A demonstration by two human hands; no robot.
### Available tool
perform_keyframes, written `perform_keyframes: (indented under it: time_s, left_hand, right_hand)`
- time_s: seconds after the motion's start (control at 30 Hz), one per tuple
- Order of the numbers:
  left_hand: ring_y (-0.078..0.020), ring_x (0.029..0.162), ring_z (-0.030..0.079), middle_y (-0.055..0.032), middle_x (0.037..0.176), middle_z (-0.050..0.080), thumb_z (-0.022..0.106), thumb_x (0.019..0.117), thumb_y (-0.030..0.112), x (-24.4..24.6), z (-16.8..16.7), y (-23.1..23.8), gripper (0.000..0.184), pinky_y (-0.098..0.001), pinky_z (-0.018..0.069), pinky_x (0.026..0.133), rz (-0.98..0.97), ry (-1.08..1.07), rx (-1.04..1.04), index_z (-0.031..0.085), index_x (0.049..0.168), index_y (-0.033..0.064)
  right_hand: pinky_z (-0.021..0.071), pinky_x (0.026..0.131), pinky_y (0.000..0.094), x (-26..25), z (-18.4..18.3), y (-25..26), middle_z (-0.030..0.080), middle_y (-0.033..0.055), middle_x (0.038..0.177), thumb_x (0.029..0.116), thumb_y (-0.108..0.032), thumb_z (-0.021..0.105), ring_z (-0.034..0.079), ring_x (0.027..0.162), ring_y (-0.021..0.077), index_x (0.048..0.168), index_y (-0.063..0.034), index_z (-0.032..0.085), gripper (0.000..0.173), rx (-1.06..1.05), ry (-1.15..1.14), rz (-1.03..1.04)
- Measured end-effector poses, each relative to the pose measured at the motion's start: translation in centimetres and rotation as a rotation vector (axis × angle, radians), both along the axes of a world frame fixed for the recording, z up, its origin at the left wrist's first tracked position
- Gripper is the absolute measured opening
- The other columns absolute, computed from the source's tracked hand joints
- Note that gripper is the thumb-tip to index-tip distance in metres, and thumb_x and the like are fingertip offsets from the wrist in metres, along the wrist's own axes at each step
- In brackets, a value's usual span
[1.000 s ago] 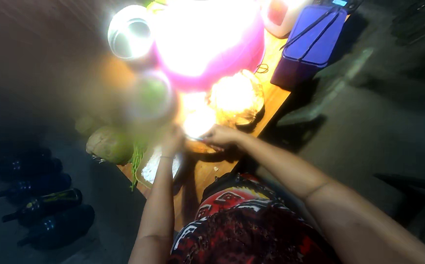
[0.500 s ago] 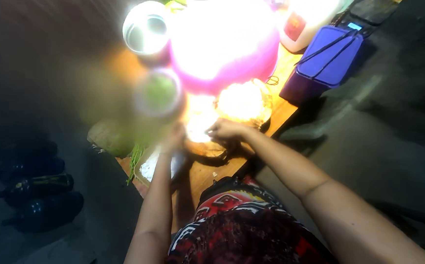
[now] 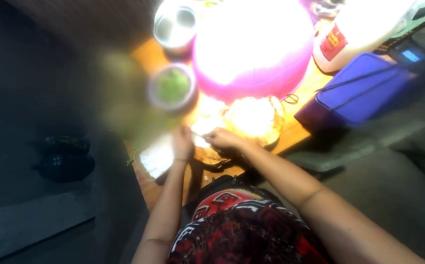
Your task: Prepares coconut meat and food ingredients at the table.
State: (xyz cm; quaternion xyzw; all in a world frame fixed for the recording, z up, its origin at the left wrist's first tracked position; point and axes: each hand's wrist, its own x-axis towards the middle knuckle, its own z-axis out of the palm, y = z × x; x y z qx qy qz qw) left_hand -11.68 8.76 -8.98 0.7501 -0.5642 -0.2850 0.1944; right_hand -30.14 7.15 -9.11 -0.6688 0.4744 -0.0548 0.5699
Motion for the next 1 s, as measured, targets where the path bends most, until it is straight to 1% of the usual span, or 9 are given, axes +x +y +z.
perform_keyframes:
  time_s: [0.07,0.17,0.27,0.37,0.5,0.57,0.67,0.87,1.0]
  left_hand:
    - [-0.0367,0.102,0.069,-0.0227,0.11,0.07,0.046,0.1098,0.029,0.1,-0.3,0.3,0.039,-0.0575,0.0516,0.093,-0.029,-0.027,-0.032,0.061,0.13,-0.0011]
    - [-0.0348,0.101,0.069,-0.0214,0.109,0.07,0.046,0.1094,0.03,0.6,-1.1,0.6,0.04,-0.056,0.0523,0.093,-0.042,-0.028,-0.084,0.062,0.129,-0.0006]
    - [-0.0318,0.094,0.069,-0.0196,0.104,0.071,0.049,0.1088,0.029,0.6,-1.4,0.7,0.037,-0.0533,0.0535,0.089,-0.023,-0.016,-0.128,0.064,0.127,0.0011]
    - [-0.0279,0.089,0.069,-0.0166,0.101,0.071,0.05,0.1084,0.029,0.7,-1.9,0.8,0.035,-0.0506,0.0544,0.086,-0.033,-0.04,-0.163,0.065,0.125,0.0031]
    - [-0.0264,0.088,0.069,-0.0173,0.101,0.071,0.05,0.1083,0.028,1.4,-2.5,1.1,0.035,-0.048,0.0544,0.085,-0.028,-0.008,-0.201,0.065,0.125,0.001]
    - [-0.0232,0.091,0.068,-0.0162,0.105,0.071,0.051,0.108,0.027,1.5,-2.7,1.1,0.034,-0.045,0.0542,0.087,-0.005,0.057,-0.209,0.065,0.126,0.0015]
    - [-0.0149,0.088,0.067,-0.0127,0.105,0.071,0.053,0.1073,0.025,1.5,-2.8,0.6,0.032,-0.0365,0.0544,0.085,0.012,0.172,-0.198,0.065,0.129,0.0035]
    - [-0.016,0.087,0.066,-0.0136,0.103,0.071,0.051,0.1082,0.023,1.8,-2.5,0.0,0.032,-0.0376,0.0537,0.085,-0.012,0.165,-0.163,0.064,0.126,0.001]
    - [-0.0248,0.1,0.068,-0.0178,0.116,0.07,0.048,0.1095,0.024,1.8,-2.4,-0.7,0.036,-0.0466,0.052,0.093,-0.042,0.109,-0.078,0.061,0.14,0.0087]
  right_hand:
    - [0.0528,0.088,0.0525,-0.6,-0.3,0.0,0.072,0.0186,0.103,0.1075,-0.017,0.051,0.068,0.094,0.0299,0.132,-0.0065,0.07,0.032,-0.072,-0.001,0.185]
    - [0.0512,0.091,0.0579,-2.8,-0.2,-1.7,0.073,0.017,0.105,0.1054,-0.019,0.057,0.068,0.101,0.0316,0.118,-0.0095,0.077,0.026,-0.112,0.065,0.365]
    - [0.0551,0.08,0.0525,-2.6,-0.2,-1.7,0.072,0.0166,0.095,0.1059,-0.019,0.052,0.068,0.084,0.0283,0.113,-0.0047,0.075,0.028,-0.017,0.087,0.073]
    - [0.0569,0.062,0.0417,0.2,-0.5,0.4,0.067,0.0144,0.082,0.1082,-0.019,0.045,0.064,0.062,0.022,0.126,-0.0039,0.067,0.033,0.111,0.018,-0.13]
    - [0.051,0.095,0.0566,0.5,-0.1,1.1,0.07,0.0236,0.113,0.1075,-0.013,0.047,0.067,0.106,0.0365,0.13,-0.0024,0.068,0.033,-0.01,0.012,0.205]
    - [0.054,0.079,0.0487,-1.0,0.3,0.1,0.071,0.016,0.097,0.1069,-0.016,0.051,0.066,0.085,0.026,0.122,-0.007,0.073,0.029,-0.009,0.026,0.268]
    - [0.0526,0.057,0.0362,-0.9,-0.3,0.0,0.064,0.0108,0.075,0.1086,-0.021,0.048,0.058,0.056,0.0159,0.127,-0.0063,0.07,0.032,0.108,-0.059,0.022]
    - [0.0498,0.053,0.0312,-0.5,-0.7,1.4,0.063,0.0085,0.076,0.1107,-0.022,0.047,0.054,0.053,0.013,0.141,-0.0128,0.063,0.035,0.193,-0.142,0.043]
    - [0.0505,0.049,0.0288,0.3,-1.3,2.0,0.062,0.0075,0.071,0.1112,-0.02,0.047,0.055,0.049,0.0115,0.145,-0.0087,0.058,0.037,0.304,-0.29,-0.291]
